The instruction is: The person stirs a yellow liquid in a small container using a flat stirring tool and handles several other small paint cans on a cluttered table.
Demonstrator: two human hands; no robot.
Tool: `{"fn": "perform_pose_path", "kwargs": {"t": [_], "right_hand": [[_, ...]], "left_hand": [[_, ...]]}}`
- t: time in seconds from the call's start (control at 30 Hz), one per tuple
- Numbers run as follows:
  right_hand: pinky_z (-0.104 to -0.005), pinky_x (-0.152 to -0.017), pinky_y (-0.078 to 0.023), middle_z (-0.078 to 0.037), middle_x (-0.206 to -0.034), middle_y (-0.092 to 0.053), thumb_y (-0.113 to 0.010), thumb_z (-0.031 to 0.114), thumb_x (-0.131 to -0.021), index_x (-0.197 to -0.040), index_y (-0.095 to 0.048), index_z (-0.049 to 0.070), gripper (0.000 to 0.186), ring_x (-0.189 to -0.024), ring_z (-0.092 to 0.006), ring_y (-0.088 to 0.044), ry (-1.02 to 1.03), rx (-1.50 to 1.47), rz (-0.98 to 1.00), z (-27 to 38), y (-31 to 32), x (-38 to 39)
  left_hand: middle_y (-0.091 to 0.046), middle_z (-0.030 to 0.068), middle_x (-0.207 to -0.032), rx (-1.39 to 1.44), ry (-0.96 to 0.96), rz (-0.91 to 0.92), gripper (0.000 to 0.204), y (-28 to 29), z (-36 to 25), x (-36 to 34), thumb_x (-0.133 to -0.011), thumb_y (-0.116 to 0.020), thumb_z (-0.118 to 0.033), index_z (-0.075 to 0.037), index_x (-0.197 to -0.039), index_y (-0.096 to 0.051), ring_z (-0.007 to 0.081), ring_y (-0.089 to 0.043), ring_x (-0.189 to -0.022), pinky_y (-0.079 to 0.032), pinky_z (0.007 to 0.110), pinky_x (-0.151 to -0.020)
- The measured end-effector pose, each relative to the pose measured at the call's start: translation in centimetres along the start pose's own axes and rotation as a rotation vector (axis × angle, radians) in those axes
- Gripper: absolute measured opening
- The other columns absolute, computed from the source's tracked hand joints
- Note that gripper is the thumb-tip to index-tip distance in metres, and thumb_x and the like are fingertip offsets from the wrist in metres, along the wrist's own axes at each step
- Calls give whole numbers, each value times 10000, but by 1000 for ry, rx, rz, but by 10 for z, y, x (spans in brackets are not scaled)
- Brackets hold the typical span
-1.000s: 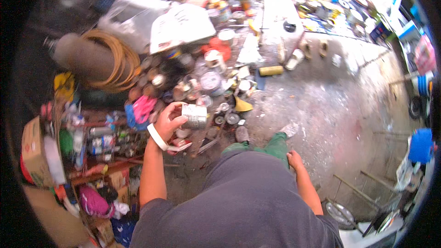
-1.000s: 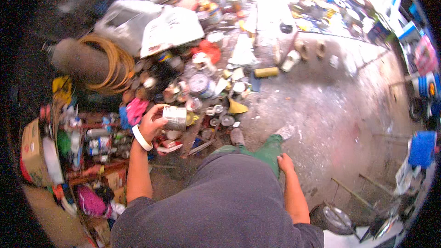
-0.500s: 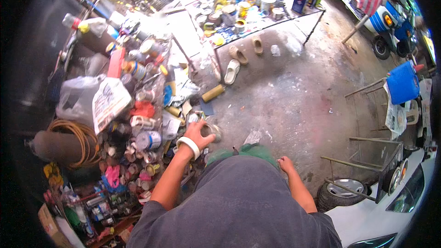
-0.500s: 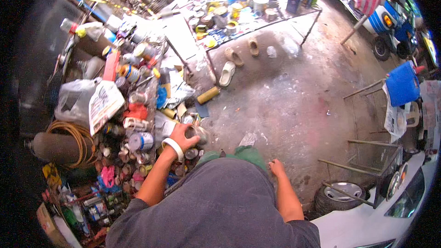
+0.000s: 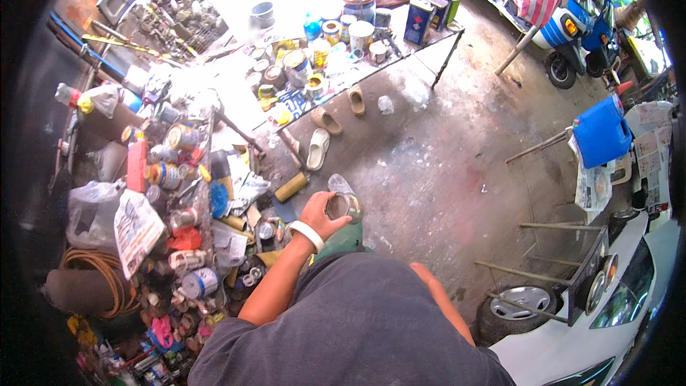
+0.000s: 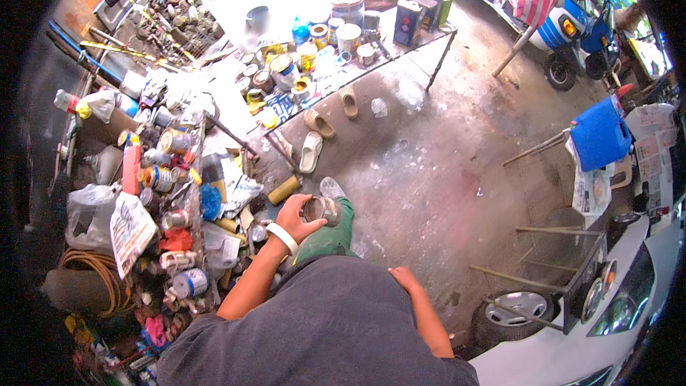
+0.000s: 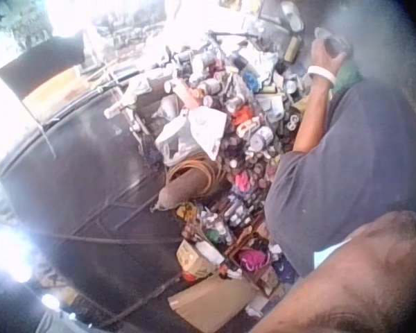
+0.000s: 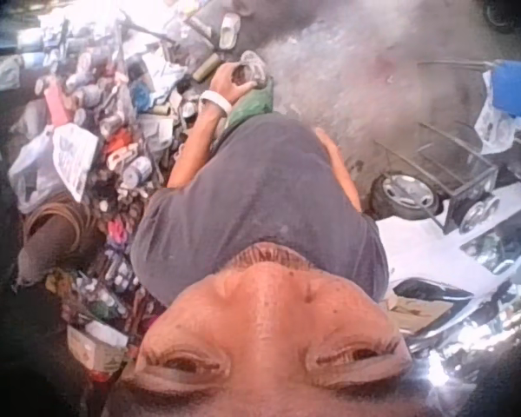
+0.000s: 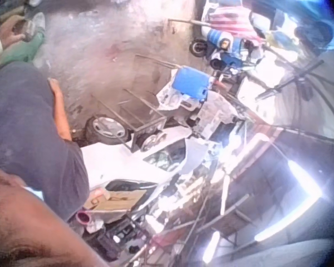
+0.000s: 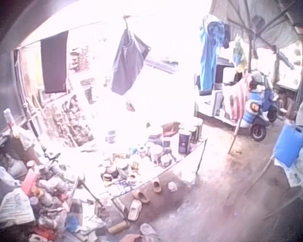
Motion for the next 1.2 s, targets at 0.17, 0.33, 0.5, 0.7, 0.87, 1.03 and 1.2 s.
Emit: {"fn": "perform_pose_path", "kwargs": {"t": [0.17, 0.33, 0.5, 0.7, 0.87, 1.03, 1.2], "right_hand": [[-400, -855, -504, -177, -1055, -727, -546, 394, -976, -1100, -708, -36, 476, -939, -253, -675, -42, -141, 45, 33, 49, -58], [-415, -890, -501, -212, -1053, -721, -542, 354, -969, -1115, -707, -16, 430, -995, -301, -676, 85, -152, -82, 114, 114, -132], [-433, -932, -495, -233, -1129, -702, -563, 380, -957, -1188, -669, -18, 473, -1077, -354, -665, -6, 38, -410, 216, 205, -183], [-410, -955, -489, -228, -1166, -696, -579, 394, -950, -1199, -667, -9, 481, -1101, -344, -661, 113, 236, -322, 331, 245, -225], [-420, -970, -482, -244, -1184, -686, -573, 428, -946, -1186, -680, 0, 503, -1131, -373, -643, 155, 346, -121, 409, 290, -282], [-410, -913, -518, -227, -1161, -698, -581, 436, -944, -1159, -696, 3, 497, -1106, -327, -661, 97, 661, 0, 482, 345, -326], [-417, -876, -528, -238, -1130, -691, -573, 483, -943, -1146, -677, -23, 555, -1061, -324, -668, 185, 699, 246, 501, 374, -388]], "left_hand": [[-613, 194, -1147, 10, -47, 22, 692, -25, 29, -84, -657, -904, -312, -32, -1213, -604, 370, -594, -1105, -485, 435, -976], [-593, 178, -1157, 39, -119, 111, 685, -32, 39, -190, -657, -896, -306, -46, -1215, -594, 371, -580, -1111, -481, 436, -977], [-560, 157, -1168, -7, -113, 238, 635, -24, 34, -276, -679, -872, -283, -60, -1198, -581, 374, -554, -1105, -479, 438, -965], [-558, 171, -1169, 55, -54, 189, 636, -27, 44, -336, -676, -874, -279, -43, -1186, -576, 373, -543, -1138, -469, 443, -984], [-560, 182, -1176, 85, 139, 15, 652, -12, 73, -361, -664, -882, -290, -28, -1172, -569, 377, -555, -1124, -468, 445, -988], [-568, 191, -1168, 30, 328, -97, 678, -15, 90, -386, -663, -896, -298, -33, -1197, -573, 379, -569, -1109, -482, 435, -962], [-569, 187, -1178, 59, 542, -221, 677, -36, 85, -380, -673, -889, -326, -41, -1200, -574, 379, -564, -1145, -467, 435, -1003]]}}
Point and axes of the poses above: each hand's wrist, its own x-axis away from the middle knuckle, its own y-axis out of the back of the hand, z = x × y, the point moved 5 cm from there along -x, towards the middle knuckle
